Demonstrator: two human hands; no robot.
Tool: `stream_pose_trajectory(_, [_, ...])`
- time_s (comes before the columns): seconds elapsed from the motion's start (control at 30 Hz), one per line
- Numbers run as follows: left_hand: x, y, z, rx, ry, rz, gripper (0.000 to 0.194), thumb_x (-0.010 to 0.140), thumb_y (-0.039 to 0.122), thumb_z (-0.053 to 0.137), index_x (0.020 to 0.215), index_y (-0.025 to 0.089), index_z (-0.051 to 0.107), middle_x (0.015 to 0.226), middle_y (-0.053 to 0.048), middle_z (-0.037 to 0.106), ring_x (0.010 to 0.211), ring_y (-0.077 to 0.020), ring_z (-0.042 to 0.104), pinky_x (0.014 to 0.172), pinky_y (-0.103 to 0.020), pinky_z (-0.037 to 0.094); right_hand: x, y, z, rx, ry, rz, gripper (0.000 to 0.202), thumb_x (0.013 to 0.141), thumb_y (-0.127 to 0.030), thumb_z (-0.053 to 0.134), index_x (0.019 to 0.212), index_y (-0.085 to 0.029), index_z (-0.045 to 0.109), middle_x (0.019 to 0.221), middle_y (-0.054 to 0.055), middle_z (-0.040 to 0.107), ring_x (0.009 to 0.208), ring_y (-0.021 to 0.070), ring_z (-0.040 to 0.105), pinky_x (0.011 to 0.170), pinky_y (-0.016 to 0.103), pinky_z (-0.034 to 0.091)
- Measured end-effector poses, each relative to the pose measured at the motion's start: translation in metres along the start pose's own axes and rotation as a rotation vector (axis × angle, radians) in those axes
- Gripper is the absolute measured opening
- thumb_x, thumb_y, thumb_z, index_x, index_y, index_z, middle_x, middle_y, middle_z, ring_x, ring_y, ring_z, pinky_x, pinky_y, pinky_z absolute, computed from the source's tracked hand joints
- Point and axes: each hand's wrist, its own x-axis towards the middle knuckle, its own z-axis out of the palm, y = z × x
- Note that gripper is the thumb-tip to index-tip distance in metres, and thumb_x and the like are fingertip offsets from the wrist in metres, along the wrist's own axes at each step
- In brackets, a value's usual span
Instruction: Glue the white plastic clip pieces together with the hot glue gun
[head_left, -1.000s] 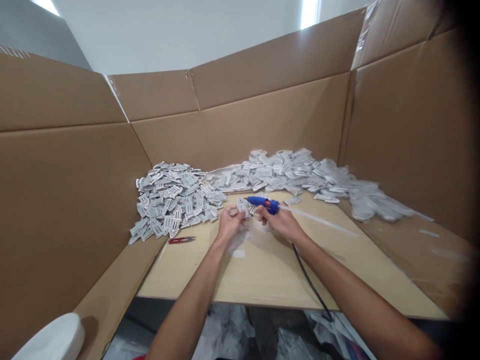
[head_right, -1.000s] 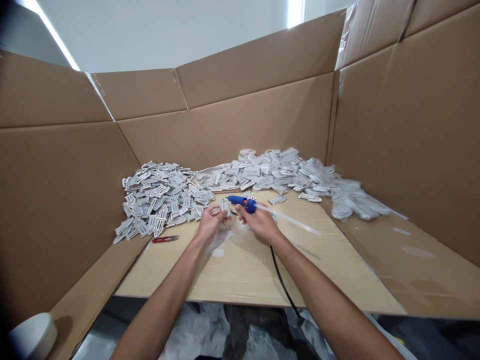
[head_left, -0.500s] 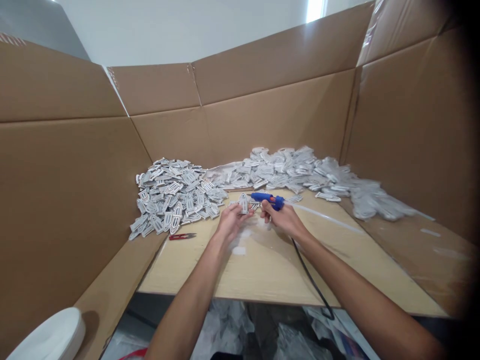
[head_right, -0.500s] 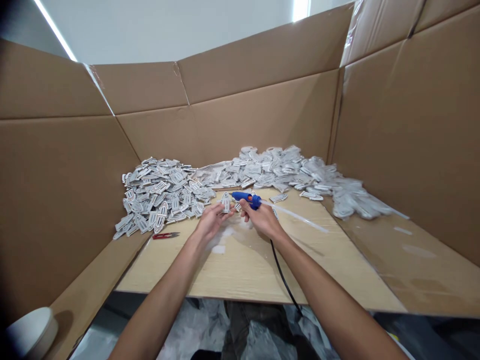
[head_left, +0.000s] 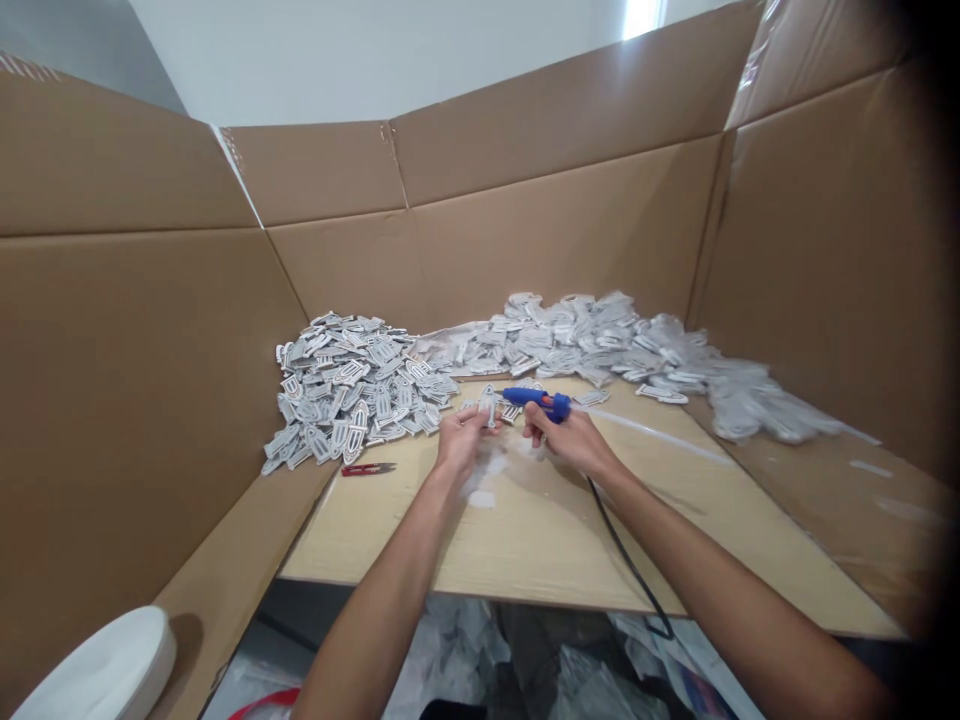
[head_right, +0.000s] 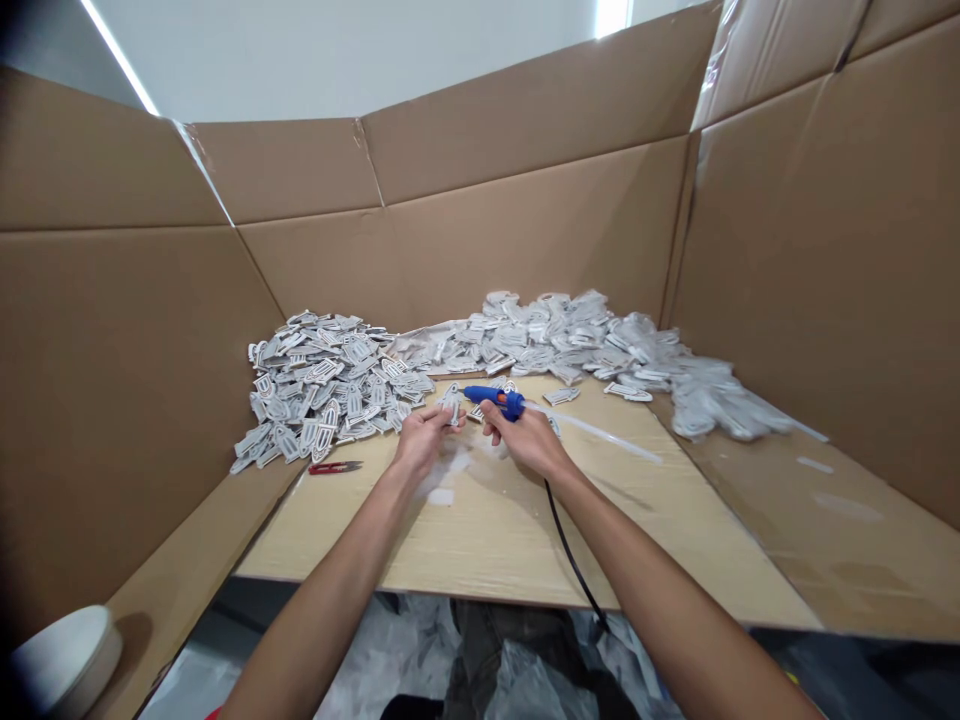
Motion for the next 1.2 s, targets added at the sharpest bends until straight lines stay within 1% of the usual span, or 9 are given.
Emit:
stream_pose_trajectory(0.17, [-0.003, 0.004, 0.005, -0.024, 0.017, -0.042, 0.014, 0.065, 0.016, 0.077, 0.078, 0.009, 0.077, 0.086, -0.012, 0.076, 0.08, -0.0189, 0.071, 0.082, -0.031, 0.057, -0.003, -0.004, 0.001, -0.025, -0.028, -0.045, 0.057, 0.091, -0.07, 0.051, 0.07, -0.02, 0.068, 0.065, 0.003, 0.069, 0.059, 0.0152, 0.061, 0.06, 0.027, 0.045])
stream_pose_trajectory(0.33, [-0.003, 0.007, 0.01, -0.18, -0.034, -0.047, 0.007, 0.066, 0.011, 0.07, 0.072, 0.01, 0.074, 0.087, -0.013, 0.077, 0.094, -0.0245, 0.074, 0.095, -0.037, 0.056, 0.0, 0.003, 0.003, 0.011, -0.009, -0.031, 0.056, 0.09, -0.071, 0.051, 0.072, -0.021, 0.068, 0.071, 0.004, 0.071, 0.062, 0.0163, 0.063, 0.063, 0.028, 0.047])
stream_pose_trajectory(0.5, [-0.005, 0.008, 0.01, -0.237, -0.082, -0.052, 0.004, 0.065, 0.007, 0.069, 0.066, 0.011, 0.07, 0.083, -0.011, 0.077, 0.095, -0.0231, 0.074, 0.103, -0.039, 0.054, 0.002, 0.005, 0.002, 0.015, 0.019, 0.002, 0.062, 0.091, -0.075, 0.046, 0.073, -0.02, 0.07, 0.069, 0.005, 0.07, 0.064, 0.0179, 0.063, 0.062, 0.029, 0.046])
stream_pose_trajectory(0.6, [-0.007, 0.009, 0.01, -0.202, -0.106, -0.071, 0.004, 0.065, 0.008, 0.072, 0.066, 0.01, 0.07, 0.083, -0.011, 0.077, 0.094, -0.0243, 0.075, 0.105, -0.042, 0.053, 0.002, 0.003, 0.002, -0.025, 0.129, 0.001, 0.06, 0.09, -0.074, 0.047, 0.075, -0.02, 0.07, 0.072, 0.006, 0.072, 0.066, 0.02, 0.064, 0.064, 0.03, 0.045])
stream_pose_trajectory(0.67, [-0.009, 0.009, 0.01, -0.165, -0.137, -0.078, 0.007, 0.065, 0.012, 0.077, 0.07, 0.01, 0.071, 0.084, -0.012, 0.077, 0.095, -0.0262, 0.075, 0.105, -0.043, 0.053, 0.003, 0.005, 0.005, -0.047, 0.242, -0.036, 0.053, 0.088, -0.069, 0.055, 0.08, -0.019, 0.071, 0.078, 0.007, 0.074, 0.071, 0.0218, 0.065, 0.067, 0.031, 0.046])
stream_pose_trajectory(0.73, [-0.011, 0.008, 0.011, -0.127, -0.186, -0.081, 0.013, 0.066, 0.016, 0.08, 0.075, 0.01, 0.073, 0.088, -0.014, 0.078, 0.096, -0.0276, 0.075, 0.104, -0.044, 0.053, 0.005, 0.008, 0.008, -0.013, 0.285, -0.094, 0.043, 0.083, -0.061, 0.066, 0.087, -0.018, 0.072, 0.085, 0.008, 0.075, 0.078, 0.0227, 0.067, 0.073, 0.032, 0.048])
stream_pose_trajectory(0.9, [-0.014, 0.005, 0.014, -0.018, -0.252, -0.079, 0.02, 0.066, 0.02, 0.08, 0.082, 0.009, 0.076, 0.095, -0.015, 0.078, 0.092, -0.0266, 0.076, 0.1, -0.044, 0.055, 0.011, 0.015, 0.012, 0.081, 0.175, -0.114, 0.024, 0.078, -0.041, 0.07, 0.084, -0.017, 0.072, 0.085, 0.008, 0.076, 0.079, 0.0223, 0.068, 0.077, 0.033, 0.05])
stream_pose_trajectory(1.07, [-0.015, 0.005, 0.016, 0.084, -0.178, -0.027, 0.013, 0.069, 0.021, 0.076, 0.076, 0.01, 0.073, 0.086, -0.012, 0.078, 0.082, -0.0234, 0.076, 0.093, -0.04, 0.058, 0.009, 0.011, 0.01, 0.157, 0.075, -0.135, 0.019, 0.073, -0.032, 0.07, 0.084, -0.017, 0.073, 0.087, 0.007, 0.076, 0.082, 0.0226, 0.069, 0.079, 0.033, 0.052])
stream_pose_trajectory(1.2, [-0.016, 0.003, 0.018, 0.147, -0.203, -0.009, 0.016, 0.073, 0.024, 0.075, 0.082, 0.011, 0.074, 0.087, -0.011, 0.078, 0.079, -0.0223, 0.076, 0.087, -0.038, 0.06, 0.01, 0.013, 0.011, 0.176, 0.061, -0.127, 0.016, 0.071, -0.03, 0.067, 0.08, -0.017, 0.07, 0.083, 0.007, 0.075, 0.076, 0.0208, 0.067, 0.072, 0.03, 0.05])
